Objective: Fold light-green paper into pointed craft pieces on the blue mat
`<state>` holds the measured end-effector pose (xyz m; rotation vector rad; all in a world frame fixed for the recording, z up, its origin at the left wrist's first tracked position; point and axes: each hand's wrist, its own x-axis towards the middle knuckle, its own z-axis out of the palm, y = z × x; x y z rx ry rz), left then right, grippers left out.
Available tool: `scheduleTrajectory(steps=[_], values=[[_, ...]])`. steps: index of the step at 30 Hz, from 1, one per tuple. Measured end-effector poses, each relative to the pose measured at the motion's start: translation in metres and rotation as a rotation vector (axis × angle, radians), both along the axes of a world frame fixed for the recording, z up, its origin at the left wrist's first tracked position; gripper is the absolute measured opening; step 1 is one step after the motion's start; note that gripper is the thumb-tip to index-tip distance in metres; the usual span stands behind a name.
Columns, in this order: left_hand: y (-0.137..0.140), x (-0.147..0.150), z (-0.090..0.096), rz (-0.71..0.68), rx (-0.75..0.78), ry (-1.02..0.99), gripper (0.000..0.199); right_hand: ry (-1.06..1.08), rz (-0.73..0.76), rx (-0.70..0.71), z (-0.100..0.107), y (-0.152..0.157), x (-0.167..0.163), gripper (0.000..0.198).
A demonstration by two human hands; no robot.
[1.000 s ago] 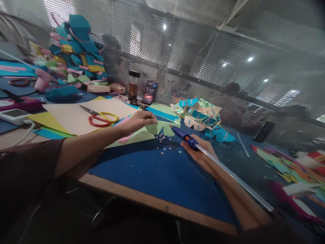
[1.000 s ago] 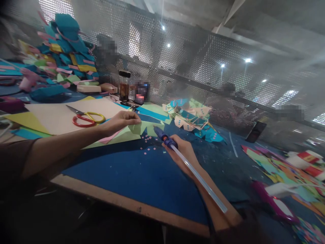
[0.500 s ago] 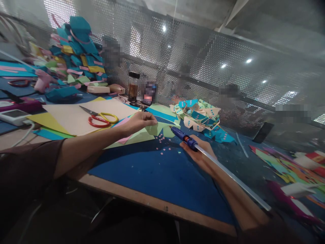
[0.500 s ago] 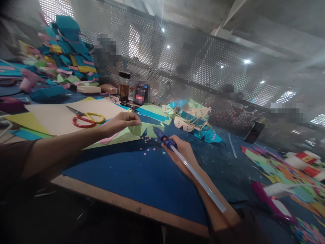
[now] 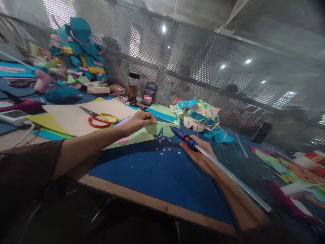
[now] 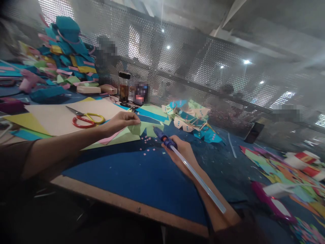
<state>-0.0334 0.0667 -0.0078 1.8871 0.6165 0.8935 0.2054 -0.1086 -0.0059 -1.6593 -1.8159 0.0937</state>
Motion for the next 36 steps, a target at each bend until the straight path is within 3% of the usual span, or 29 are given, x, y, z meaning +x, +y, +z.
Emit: scheduleTrajectory(steps=[36], values=[[0.0037, 0.0003, -0.0027, 0.008, -0.014, -0.003, 0.019, -0.023, -0.001, -0.006, 0.0025, -0.0002, -0.0021, 0.023]])
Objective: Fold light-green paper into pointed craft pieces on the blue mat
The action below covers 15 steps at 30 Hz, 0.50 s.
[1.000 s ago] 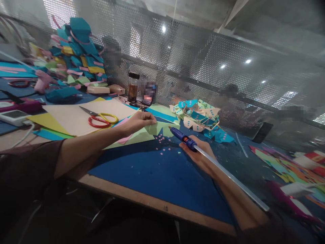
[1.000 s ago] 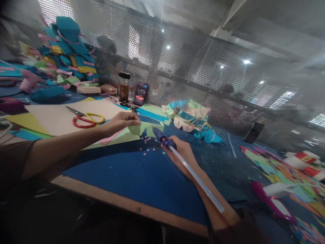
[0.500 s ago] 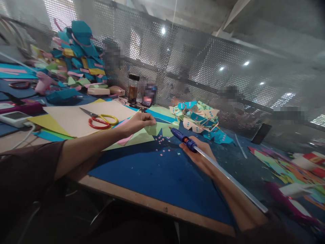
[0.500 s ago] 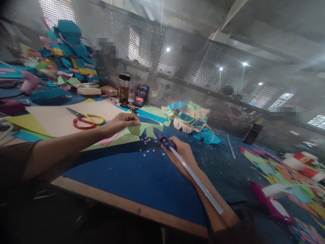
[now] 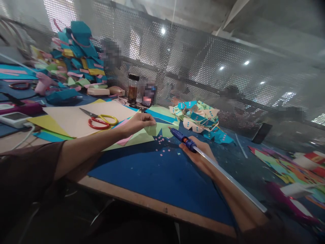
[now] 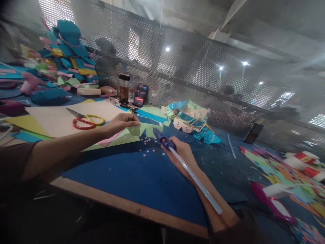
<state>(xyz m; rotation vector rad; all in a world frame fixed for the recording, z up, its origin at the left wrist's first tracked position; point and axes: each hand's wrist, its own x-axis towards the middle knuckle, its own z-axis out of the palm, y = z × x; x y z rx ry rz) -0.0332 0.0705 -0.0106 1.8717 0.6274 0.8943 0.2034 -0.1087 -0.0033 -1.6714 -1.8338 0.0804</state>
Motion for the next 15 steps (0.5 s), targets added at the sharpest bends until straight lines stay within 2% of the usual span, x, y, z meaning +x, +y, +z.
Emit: scheduleTrajectory(steps=[5, 15], values=[[-0.0005, -0.0002, 0.0013, -0.002, 0.001, -0.002, 0.018, -0.003, -0.002, -0.006, 0.0019, -0.0015, -0.0009, 0.019], [0.0019, -0.0013, 0.0024, 0.017, -0.015, -0.037, 0.020, 0.006, 0.010, 0.001, -0.0018, 0.0009, 0.0008, 0.024]])
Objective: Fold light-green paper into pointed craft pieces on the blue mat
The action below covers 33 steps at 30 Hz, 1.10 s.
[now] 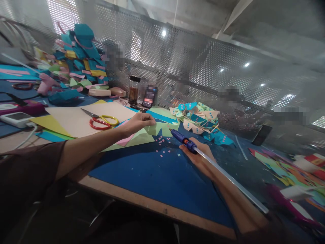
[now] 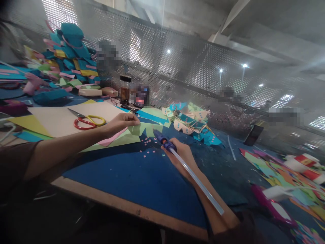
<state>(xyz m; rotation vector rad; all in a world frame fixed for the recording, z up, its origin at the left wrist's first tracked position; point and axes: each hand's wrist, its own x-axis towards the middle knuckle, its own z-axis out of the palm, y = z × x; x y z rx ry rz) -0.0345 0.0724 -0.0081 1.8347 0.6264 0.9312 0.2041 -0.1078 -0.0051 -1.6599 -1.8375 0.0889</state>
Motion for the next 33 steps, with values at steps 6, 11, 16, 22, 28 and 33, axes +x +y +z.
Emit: scheduleTrajectory(steps=[6, 11, 16, 22, 28, 33], values=[[0.0027, 0.0011, -0.0014, 0.008, -0.009, -0.001, 0.026, 0.006, -0.007, -0.008, -0.0045, 0.0005, 0.0023, 0.027], [0.0024, 0.0026, -0.0014, -0.012, -0.037, -0.022, 0.026, 0.010, -0.034, -0.025, -0.0056, 0.0007, 0.0023, 0.030], [-0.0016, 0.0010, 0.0004, -0.015, -0.034, -0.027, 0.025, 0.010, -0.047, -0.048, -0.0042, 0.0006, 0.0014, 0.031], [-0.0059, 0.0010, 0.0032, -0.010, -0.048, -0.044, 0.025, 0.009, -0.049, -0.058, -0.0015, -0.0004, -0.0009, 0.031], [-0.0056, 0.0010, 0.0032, -0.008, -0.048, -0.051, 0.025, 0.008, -0.064, -0.060, -0.0026, 0.0005, -0.0010, 0.033], [-0.0051, 0.0007, 0.0021, -0.005, -0.047, -0.045, 0.026, 0.014, -0.060, -0.065, -0.0018, -0.0004, -0.0011, 0.035]])
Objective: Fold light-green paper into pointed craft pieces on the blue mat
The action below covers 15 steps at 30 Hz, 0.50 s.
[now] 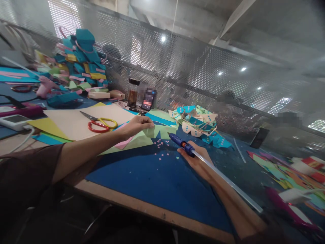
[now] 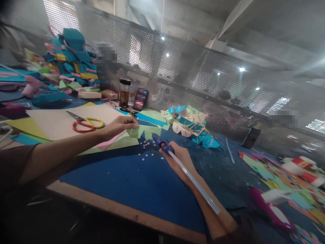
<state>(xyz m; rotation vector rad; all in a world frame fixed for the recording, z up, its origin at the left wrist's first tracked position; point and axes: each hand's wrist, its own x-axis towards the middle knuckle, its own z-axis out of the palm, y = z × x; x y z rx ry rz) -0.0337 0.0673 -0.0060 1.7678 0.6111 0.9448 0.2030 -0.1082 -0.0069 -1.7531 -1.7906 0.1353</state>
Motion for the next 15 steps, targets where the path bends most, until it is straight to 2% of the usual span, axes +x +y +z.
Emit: scheduleTrajectory(steps=[15], values=[[-0.0042, -0.0006, 0.0017, -0.006, -0.012, 0.012, 0.020, -0.001, -0.004, 0.009, -0.0037, 0.0030, 0.0016, 0.034]])
